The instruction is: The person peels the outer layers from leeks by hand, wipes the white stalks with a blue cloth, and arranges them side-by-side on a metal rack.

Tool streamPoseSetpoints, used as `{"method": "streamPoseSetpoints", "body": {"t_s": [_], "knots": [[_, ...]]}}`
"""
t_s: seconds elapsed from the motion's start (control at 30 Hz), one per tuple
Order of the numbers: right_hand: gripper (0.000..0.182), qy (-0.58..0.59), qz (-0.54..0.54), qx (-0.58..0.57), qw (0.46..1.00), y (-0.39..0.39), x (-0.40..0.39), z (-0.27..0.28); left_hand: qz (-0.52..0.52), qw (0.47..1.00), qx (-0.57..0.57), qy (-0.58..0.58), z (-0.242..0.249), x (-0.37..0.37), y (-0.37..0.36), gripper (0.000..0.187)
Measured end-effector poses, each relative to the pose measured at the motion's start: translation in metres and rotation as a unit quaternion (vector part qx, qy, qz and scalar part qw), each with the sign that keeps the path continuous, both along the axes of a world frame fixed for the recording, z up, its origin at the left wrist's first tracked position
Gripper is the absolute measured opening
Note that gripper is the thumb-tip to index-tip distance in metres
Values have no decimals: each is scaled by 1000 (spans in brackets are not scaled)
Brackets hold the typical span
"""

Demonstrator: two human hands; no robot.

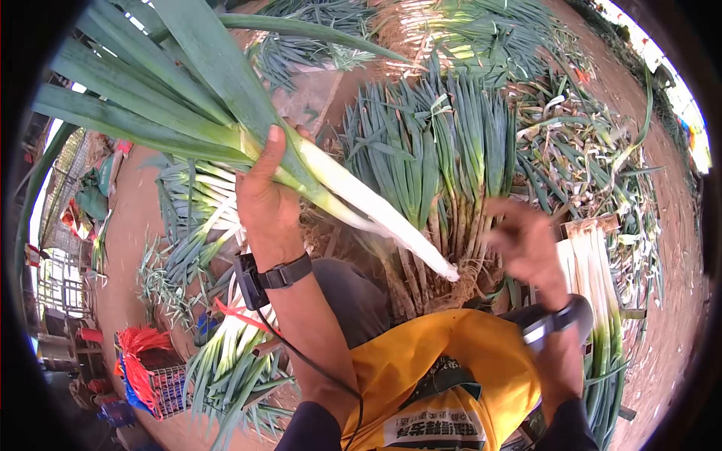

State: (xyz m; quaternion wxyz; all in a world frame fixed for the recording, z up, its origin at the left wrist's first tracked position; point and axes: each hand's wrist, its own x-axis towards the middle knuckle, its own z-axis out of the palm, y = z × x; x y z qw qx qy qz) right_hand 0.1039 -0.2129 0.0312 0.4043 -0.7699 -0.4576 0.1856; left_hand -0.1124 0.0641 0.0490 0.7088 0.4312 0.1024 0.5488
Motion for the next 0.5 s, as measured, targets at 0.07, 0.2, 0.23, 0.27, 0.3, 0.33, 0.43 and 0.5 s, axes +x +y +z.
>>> {"method": "streamPoseSetpoints", "body": {"t_s": [0.07, 0.2, 0.23, 0.27, 0.3, 0.33, 0.43, 0.5], "knots": [[41, -77, 72, 45, 993, 20, -47, -31, -24, 1000, -20, -3, -1, 5, -4, 36], [26, -145, 71, 72, 984, 42, -74, -29, -42, 998, -36, 5, 1, 14, -13, 35], [22, -160, 71, 73, 982, 45, -74, -27, -39, 999, -34, 8, 1, 15, -15, 35], [21, -173, 81, 72, 979, 45, -73, -26, -33, 999, -37, 14, 1, 17, -17, 35], [20, -185, 93, 70, 976, 46, -72, -26, -26, 999, -41, 20, 2, 19, -18, 35], [20, -197, 105, 69, 972, 47, -72, -26, -18, 999, -44, 26, 2, 20, -18, 36], [16, -220, 118, 38, 968, 48, -75, -24, -13, 999, -32, 42, 0, 24, -21, 33], [15, -213, 120, 22, 969, 48, -75, -30, -15, 998, -24, 59, 0, 25, -21, 30]]}}
